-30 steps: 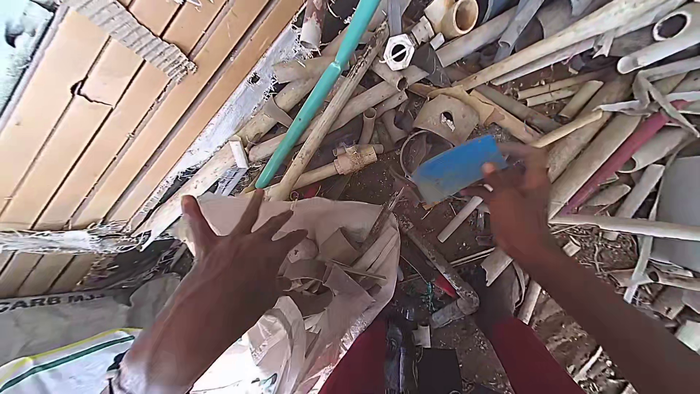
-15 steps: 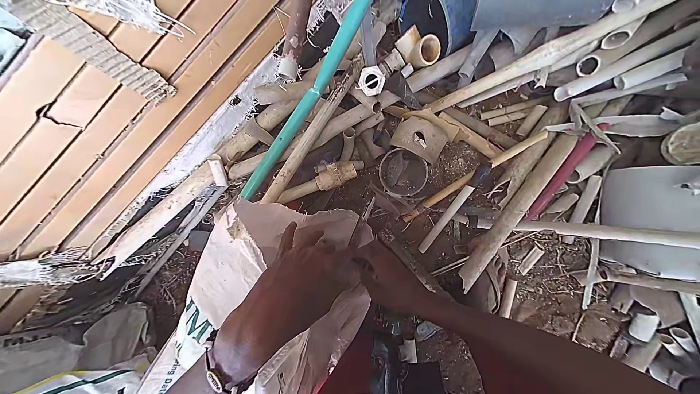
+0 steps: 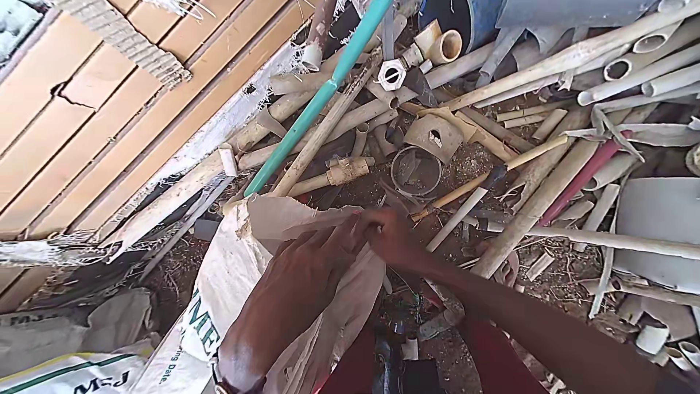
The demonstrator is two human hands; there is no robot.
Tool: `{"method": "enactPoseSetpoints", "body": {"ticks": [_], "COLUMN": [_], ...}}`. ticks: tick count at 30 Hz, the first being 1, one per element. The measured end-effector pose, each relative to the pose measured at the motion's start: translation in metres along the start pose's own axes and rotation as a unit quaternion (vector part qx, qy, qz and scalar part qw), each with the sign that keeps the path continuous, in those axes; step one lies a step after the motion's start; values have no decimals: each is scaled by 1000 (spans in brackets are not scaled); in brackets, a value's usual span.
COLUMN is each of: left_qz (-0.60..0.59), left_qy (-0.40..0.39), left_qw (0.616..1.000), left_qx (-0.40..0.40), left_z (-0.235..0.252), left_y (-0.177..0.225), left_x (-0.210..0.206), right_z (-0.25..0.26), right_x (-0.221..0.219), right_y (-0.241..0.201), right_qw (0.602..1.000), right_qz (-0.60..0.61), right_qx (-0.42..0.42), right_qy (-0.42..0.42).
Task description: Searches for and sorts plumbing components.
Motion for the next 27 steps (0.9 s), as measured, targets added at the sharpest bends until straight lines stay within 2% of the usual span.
{"method": "enactPoseSetpoints", "body": {"ticks": [3,5,9,13,17,21,27], "left_qz": [12,13,-21,-52,-22,-26,-42], "left_qy": [-52,-99,-138,-141,-168,-159,-145], "left_qw": [998,994,990,988,983,984,986], "left_qx": [34,44,27,36,64,71,76], "left_z": [8,14,23,22,16,16,14], "left_y": [-9,-4,15,10,-9,-21,-21], "left_x": [-19,-29,-42,-50,-66,-70,-65], "right_z": [41,72,133,137,133,144,137], "right_x": [66,76,50,22,1,-2,4], "right_y": [21,31,91,101,115,121,108], "right_qw": [965,940,912,893,846,826,844], "right_qz": [-244,-328,-394,-427,-482,-517,-503], "right_qx": [75,94,-15,20,19,-5,7], "right_qy": [67,24,-111,-136,-226,-223,-185]}}
Point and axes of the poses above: each hand's wrist, its own z-axis towards the middle knuckle, its own x-axis out of the back of the hand, y = z × x, the point moved 10 cm from there along z, towards the middle knuckle, and after that the axes turned 12 degrees about x, right-handed, at the moved point
